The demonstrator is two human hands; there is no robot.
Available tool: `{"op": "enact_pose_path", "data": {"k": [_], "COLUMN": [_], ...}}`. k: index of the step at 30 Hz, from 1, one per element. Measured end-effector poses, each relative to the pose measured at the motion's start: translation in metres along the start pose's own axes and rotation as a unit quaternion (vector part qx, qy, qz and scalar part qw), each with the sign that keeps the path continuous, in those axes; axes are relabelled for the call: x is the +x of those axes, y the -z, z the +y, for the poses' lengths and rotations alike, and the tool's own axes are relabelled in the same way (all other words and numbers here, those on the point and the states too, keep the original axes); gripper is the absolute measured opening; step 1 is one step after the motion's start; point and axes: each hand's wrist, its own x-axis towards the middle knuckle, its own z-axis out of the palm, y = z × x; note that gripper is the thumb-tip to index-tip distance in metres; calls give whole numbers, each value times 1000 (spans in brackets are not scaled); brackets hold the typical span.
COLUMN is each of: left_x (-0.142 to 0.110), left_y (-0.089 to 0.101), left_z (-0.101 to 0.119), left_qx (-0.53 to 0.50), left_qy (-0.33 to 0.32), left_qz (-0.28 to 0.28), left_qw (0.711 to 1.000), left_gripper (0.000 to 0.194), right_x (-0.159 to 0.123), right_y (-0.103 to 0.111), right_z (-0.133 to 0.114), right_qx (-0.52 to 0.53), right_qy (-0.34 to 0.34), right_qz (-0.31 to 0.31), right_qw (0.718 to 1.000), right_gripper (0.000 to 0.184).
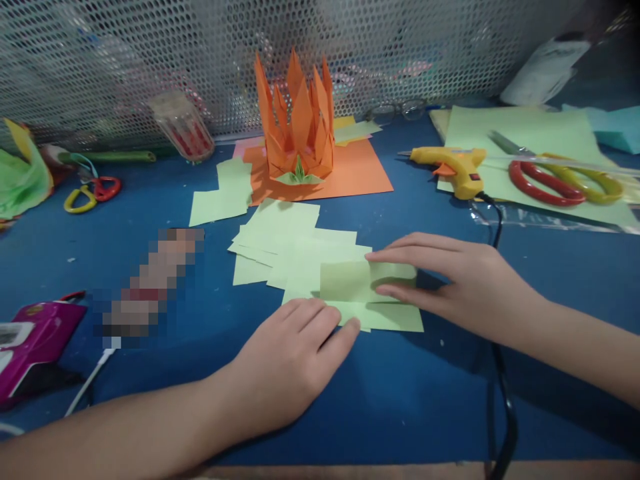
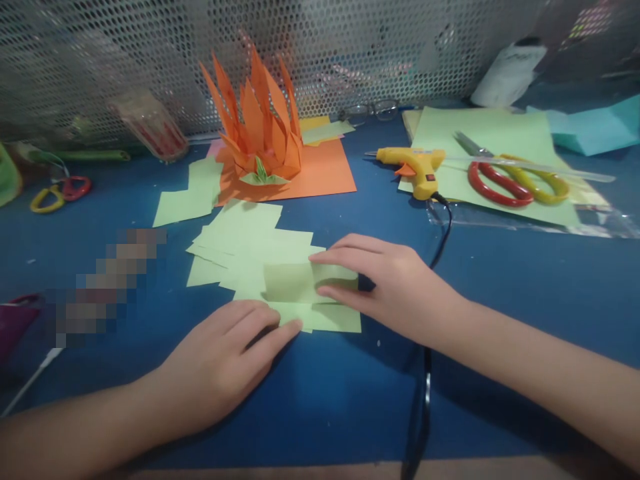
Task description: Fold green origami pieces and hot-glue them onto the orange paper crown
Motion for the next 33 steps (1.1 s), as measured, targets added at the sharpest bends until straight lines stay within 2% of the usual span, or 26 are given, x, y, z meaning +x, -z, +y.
{"op": "enact_pose_path", "data": {"k": [3, 7, 12, 18, 26, 33], "left_x": [1, 2, -1, -2, -1, 3], "left_y": [2, 3, -1, -2, -2, -1], "left_z": [1, 0, -4, -4, -4, -5], "left_qx": [-2, 3, -23, -37, -47, -57], "left_qy": [3, 0, -15, -22, -22, -4], "left_qz": [7, 16, -32, -43, -44, -51], "left_qw": [1000, 1000, 999, 998, 998, 997], "left_gripper": [26, 25, 29, 30, 31, 36], "right_x": [-4, -5, -2, -3, 3, -1], "right_y": [-4, -2, 1, -1, 9, 6], "right_z": [-1, 1, 10, 17, 8, 17], "right_qx": [-33, -59, -43, -37, -49, -41], "right_qy": [22, 112, 202, 224, 254, 247], "right_qz": [9, -29, -63, -89, -92, -132], "right_qw": [999, 992, 976, 970, 961, 959], "right_gripper": [20, 22, 22, 29, 43, 40]}}
